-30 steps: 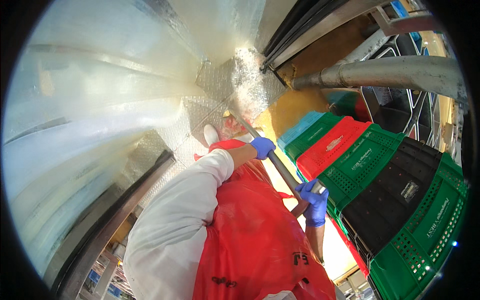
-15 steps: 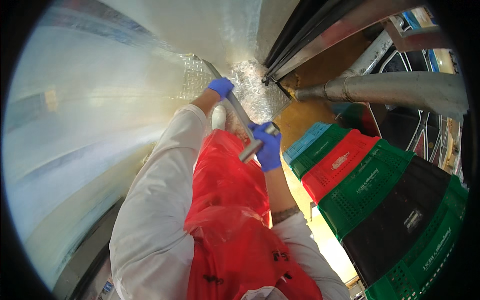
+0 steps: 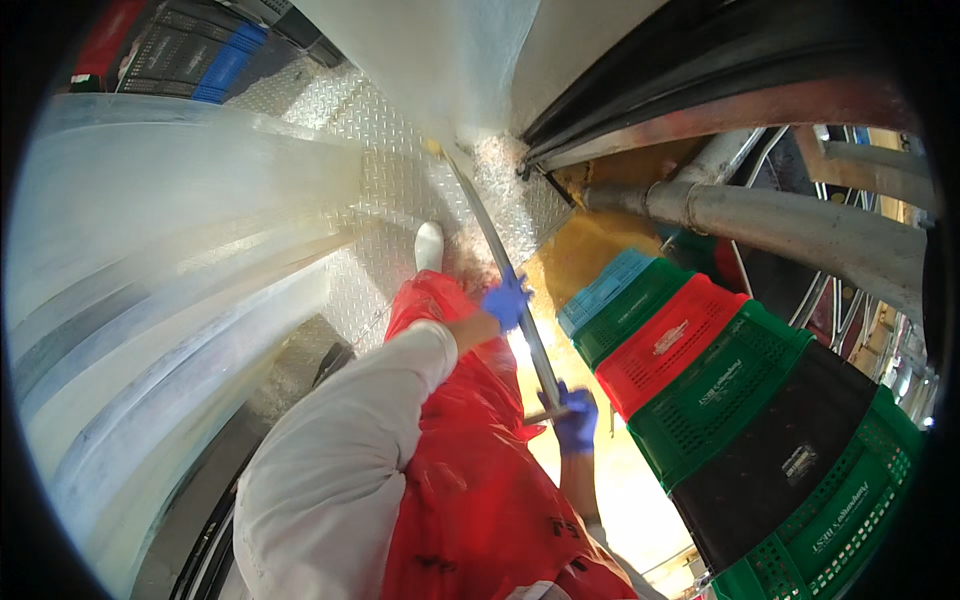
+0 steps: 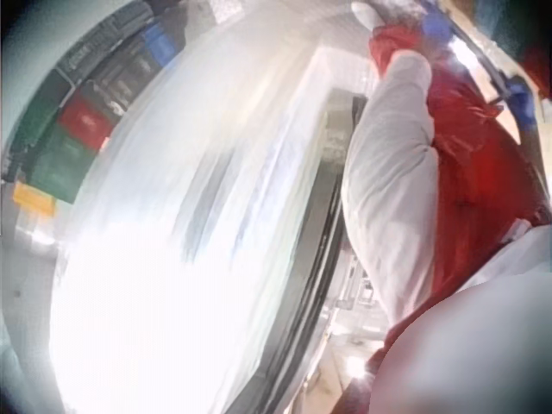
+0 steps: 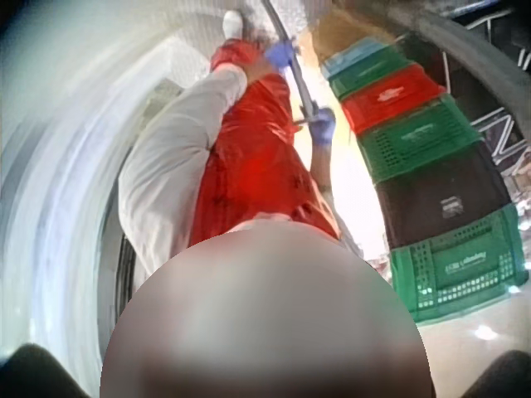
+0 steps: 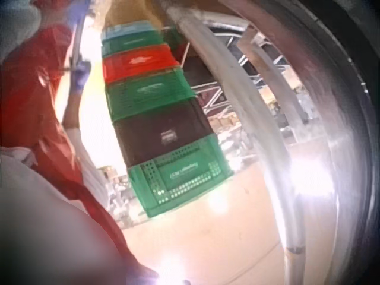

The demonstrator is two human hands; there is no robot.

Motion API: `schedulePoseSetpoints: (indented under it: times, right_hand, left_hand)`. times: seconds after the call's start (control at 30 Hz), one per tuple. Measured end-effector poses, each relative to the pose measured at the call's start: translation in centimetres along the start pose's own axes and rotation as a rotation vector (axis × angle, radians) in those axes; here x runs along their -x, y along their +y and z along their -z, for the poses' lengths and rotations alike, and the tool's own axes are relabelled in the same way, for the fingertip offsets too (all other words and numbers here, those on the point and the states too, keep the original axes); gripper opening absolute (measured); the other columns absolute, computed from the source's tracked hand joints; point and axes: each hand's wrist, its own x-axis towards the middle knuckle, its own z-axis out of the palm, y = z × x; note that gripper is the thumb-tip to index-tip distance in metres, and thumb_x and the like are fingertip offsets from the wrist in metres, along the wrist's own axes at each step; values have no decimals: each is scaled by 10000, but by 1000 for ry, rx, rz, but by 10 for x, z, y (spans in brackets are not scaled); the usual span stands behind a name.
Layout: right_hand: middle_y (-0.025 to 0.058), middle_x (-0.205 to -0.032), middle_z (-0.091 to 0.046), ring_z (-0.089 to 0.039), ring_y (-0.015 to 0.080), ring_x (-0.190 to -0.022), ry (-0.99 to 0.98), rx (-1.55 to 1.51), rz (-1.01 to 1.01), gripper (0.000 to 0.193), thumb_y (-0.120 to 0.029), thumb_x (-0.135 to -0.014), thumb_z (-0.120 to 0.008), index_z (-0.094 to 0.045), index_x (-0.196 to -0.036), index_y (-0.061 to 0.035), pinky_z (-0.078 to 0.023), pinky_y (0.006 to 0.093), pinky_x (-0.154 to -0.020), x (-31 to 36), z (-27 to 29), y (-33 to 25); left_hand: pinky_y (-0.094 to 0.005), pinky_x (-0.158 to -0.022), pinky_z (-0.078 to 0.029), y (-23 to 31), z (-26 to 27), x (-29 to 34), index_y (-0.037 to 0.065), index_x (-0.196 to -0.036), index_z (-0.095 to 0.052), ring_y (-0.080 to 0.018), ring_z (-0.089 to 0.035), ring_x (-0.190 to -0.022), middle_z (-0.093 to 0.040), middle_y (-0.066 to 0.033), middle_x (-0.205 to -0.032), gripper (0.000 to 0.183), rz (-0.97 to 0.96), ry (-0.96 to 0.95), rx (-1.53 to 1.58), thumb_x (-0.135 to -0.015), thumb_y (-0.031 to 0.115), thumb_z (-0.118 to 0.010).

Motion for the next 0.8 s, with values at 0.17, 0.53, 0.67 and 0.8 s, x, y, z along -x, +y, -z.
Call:
schedulePoseSetpoints:
  times: [0.17,0.53,0.67,0.8]
  right_hand:
    - [127,-950,-583,-653,359,-1043,236,101,100,135,-24,-770,-639,-564,-868,-80,-552,701,-910,109,38,-74]
    - [82,-787,-600,-695,312,-972,-135,510,379,159,-120,-821,-693,-620,-919,-17,-571,527,-903,111,-27,-184]
    - [97,-785,-588,-692,369,-1066,-440,625,337,203,-136,-832,-712,-593,-952,-23,-624,569,-848,86,-87,-183]
    - [93,-783,-622,-728,300,-919,-524,791,354,215,-147,-823,-730,-617,-945,-11,-626,415,-699,74,-121,-173]
  left_hand:
    - [-445,-1188,-387,36,-36,33,141,-1473,-531,-345,-427,-1454,-487,-185,-1528,657,-307,108,754,-891,347,-755]
    - [-388,-1090,-456,-149,390,195,-82,-1429,-463,-260,-563,-1269,-574,-206,-1386,824,80,1348,741,-799,238,-886]
    - [-364,-842,-557,-74,348,152,46,-1141,-744,-208,-717,-909,-768,-106,-1050,243,15,869,994,-936,168,-700]
    - [-417,-926,-535,-53,273,169,78,-1187,-739,-298,-712,-1031,-747,-150,-1137,291,42,1008,213,-937,185,-638]
